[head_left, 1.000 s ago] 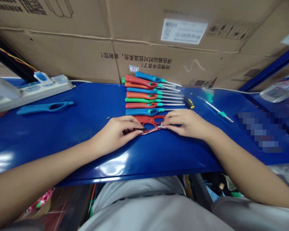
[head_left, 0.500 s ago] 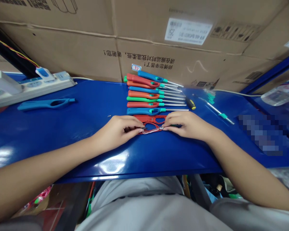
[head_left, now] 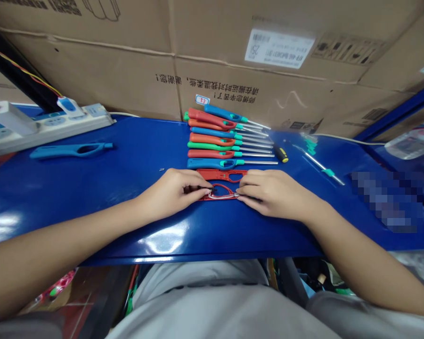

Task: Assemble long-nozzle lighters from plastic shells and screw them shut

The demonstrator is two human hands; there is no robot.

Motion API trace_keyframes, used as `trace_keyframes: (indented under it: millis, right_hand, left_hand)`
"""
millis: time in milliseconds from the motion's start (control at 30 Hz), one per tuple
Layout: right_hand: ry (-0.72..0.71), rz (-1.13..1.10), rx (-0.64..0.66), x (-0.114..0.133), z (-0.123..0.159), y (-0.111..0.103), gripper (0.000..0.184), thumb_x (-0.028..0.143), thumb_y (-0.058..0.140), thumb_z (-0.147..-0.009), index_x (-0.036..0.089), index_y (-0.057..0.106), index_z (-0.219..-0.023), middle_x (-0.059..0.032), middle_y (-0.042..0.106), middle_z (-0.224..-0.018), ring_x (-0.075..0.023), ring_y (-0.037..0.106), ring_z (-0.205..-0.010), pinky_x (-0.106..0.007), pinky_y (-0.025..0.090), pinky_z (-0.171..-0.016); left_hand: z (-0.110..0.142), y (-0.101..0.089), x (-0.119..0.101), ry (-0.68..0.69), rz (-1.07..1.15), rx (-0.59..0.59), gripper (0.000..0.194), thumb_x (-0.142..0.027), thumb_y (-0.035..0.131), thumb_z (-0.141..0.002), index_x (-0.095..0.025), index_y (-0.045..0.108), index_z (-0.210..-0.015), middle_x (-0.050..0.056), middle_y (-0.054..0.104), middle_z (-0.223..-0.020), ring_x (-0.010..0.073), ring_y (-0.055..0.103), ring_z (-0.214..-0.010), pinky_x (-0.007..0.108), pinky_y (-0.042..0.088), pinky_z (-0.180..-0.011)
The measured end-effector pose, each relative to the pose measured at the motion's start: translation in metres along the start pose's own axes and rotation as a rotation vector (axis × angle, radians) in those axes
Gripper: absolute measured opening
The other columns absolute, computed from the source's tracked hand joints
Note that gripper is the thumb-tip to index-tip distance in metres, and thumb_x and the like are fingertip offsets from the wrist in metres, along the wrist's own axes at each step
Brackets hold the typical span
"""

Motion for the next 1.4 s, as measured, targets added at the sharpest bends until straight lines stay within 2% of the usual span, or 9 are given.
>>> trace_keyframes:
  millis: [133,267,533,800,1067,1400]
  right_hand:
    - [0.081,-0.123,-0.041,-0.007,0.001,0.0,0.023,0.031,0.057,-0.097,0.02,0.071,-0.113,-0.0083,0.071,-0.115,-0.0212,0.067,-0.095,-0.031,0.047,-0.073]
    - [0.142,-0.195,-0.005,-0.004,0.0,0.0,0.031,0.028,0.061,-0.091,0.023,0.066,-0.121,-0.0076,0.068,-0.117,-0.0192,0.066,-0.086,-0.028,0.044,-0.065]
    - [0.147,-0.179,-0.03,0.009,-0.004,0.0,0.017,0.029,0.055,-0.096,0.021,0.066,-0.107,-0.0059,0.069,-0.107,-0.015,0.062,-0.075,-0.027,0.035,-0.058]
    - [0.26,-0.281,0.072,0.004,-0.006,0.012,0.012,0.029,0.056,-0.099,0.021,0.063,-0.103,-0.0024,0.071,-0.087,-0.015,0.062,-0.071,-0.026,0.035,-0.06]
    - [0.309,-0.403,0.078,0.001,-0.007,0.015,0.007,0.026,0.059,-0.095,0.021,0.06,-0.1,0.001,0.064,-0.08,-0.0139,0.06,-0.072,-0.025,0.035,-0.063]
    - [0.294,-0.525,0.049,-0.005,-0.009,0.017,0.009,0.028,0.064,-0.094,0.019,0.061,-0.096,0.0032,0.058,-0.074,-0.011,0.052,-0.065,-0.023,0.036,-0.063]
  left_hand:
    - [0.001,0.0,-0.001,-0.005,-0.01,-0.001,0.019,-0.031,0.064,-0.095,-0.021,0.079,-0.103,0.005,0.078,-0.099,0.0165,0.073,-0.082,0.026,0.058,-0.074]
    - [0.002,0.001,-0.003,0.014,-0.035,-0.005,0.018,-0.028,0.064,-0.095,-0.021,0.079,-0.102,0.004,0.078,-0.098,0.0159,0.073,-0.082,0.025,0.058,-0.075]
    - [0.004,0.003,-0.007,0.062,-0.045,-0.023,0.017,-0.024,0.063,-0.096,-0.018,0.078,-0.101,0.005,0.077,-0.098,0.0167,0.073,-0.087,0.026,0.057,-0.08]
    - [0.006,0.002,-0.01,0.115,-0.076,-0.027,0.018,-0.02,0.061,-0.096,-0.017,0.077,-0.104,0.007,0.077,-0.101,0.0177,0.073,-0.089,0.028,0.058,-0.083]
    - [0.006,0.002,-0.011,0.128,-0.08,-0.013,0.018,-0.02,0.06,-0.097,-0.017,0.076,-0.104,0.006,0.077,-0.101,0.0174,0.073,-0.089,0.028,0.058,-0.083]
    - [0.006,0.0,-0.013,0.144,-0.117,-0.013,0.019,-0.017,0.061,-0.095,-0.013,0.076,-0.106,0.007,0.077,-0.1,0.0157,0.074,-0.085,0.025,0.058,-0.081]
Point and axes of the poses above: each hand's wrist, its own z-axis away from the middle knuckle, its own y-axis out of the palm, x = y × z, the point moved 5 cm from there along -z, towards the middle knuckle
